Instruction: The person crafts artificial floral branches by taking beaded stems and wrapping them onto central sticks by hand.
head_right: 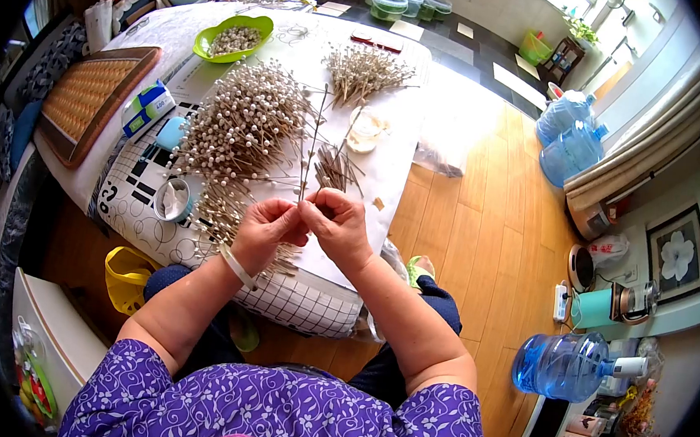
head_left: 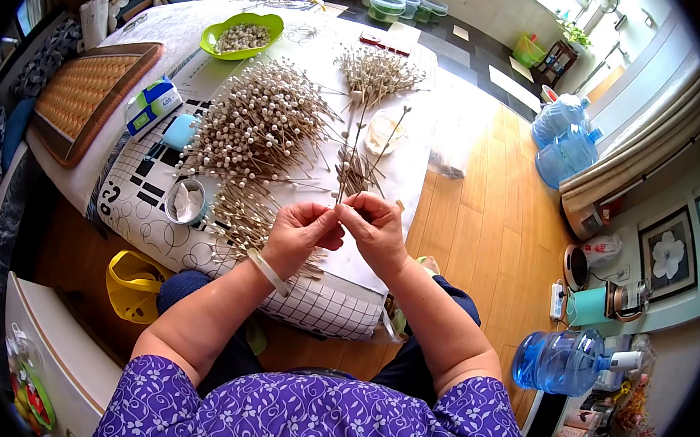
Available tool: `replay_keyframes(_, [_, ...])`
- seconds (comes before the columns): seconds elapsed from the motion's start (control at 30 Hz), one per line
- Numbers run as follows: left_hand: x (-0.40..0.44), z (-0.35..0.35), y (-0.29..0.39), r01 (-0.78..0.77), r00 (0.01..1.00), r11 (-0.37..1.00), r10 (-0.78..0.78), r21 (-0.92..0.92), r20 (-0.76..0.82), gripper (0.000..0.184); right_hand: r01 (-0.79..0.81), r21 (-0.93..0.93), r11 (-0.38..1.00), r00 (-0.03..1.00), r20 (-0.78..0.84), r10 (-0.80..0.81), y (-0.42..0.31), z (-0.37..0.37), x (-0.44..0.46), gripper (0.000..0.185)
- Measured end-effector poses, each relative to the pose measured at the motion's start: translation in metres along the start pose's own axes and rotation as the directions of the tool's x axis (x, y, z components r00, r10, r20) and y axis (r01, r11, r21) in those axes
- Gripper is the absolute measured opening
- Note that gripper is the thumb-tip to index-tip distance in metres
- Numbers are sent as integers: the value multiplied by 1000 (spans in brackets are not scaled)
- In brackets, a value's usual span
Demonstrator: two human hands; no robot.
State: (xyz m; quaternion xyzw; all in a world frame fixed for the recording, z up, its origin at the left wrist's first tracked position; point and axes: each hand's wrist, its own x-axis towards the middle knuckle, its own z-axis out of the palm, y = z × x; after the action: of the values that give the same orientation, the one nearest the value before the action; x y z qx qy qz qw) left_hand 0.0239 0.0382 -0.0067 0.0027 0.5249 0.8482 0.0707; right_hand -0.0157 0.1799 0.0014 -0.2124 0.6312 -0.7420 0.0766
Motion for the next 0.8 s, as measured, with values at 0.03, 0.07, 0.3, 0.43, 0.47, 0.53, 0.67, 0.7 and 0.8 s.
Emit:
replay_keyframes(0.03, [1,-2,-1,-7,1000,1000,7,-6,8,16,25,-15,1000,1000,-11,-25,1,1,0,10])
replay_keyframes(0.07, [1,-2,-1,-7,1000,1000,7,-6,8,16,25,-15,1000,1000,-12,-25,0,2,0,10])
replay_keyframes(0.3, [1,-2,2,26,1000,1000,-26,7,2,15,-47,77,996,997,-59,51,0,2,1,9])
replay_keyframes(0.43, [1,1,4,14,999,998,-15,-53,-28,16,-31,86,996,998,-44,35,3,4,0,9])
replay_keyframes(0.47, [1,1,3,13,1000,999,-15,-53,-27,16,-30,86,996,998,-44,34,3,4,0,9])
replay_keyframes(0.53, [2,-1,2,8,999,1000,-9,-29,-31,17,-32,72,997,998,-46,35,1,5,-1,9])
replay_keyframes(0.67, [3,-5,1,8,1000,1000,-8,1,9,18,-15,56,998,999,-38,17,-2,5,-1,10])
replay_keyframes(0.7, [3,-5,1,-1,1000,1000,0,7,17,18,-27,68,997,999,-31,29,-1,4,0,11])
replay_keyframes(0.8, [6,-7,3,-6,999,999,4,47,41,18,-63,120,991,997,-29,67,4,4,0,12])
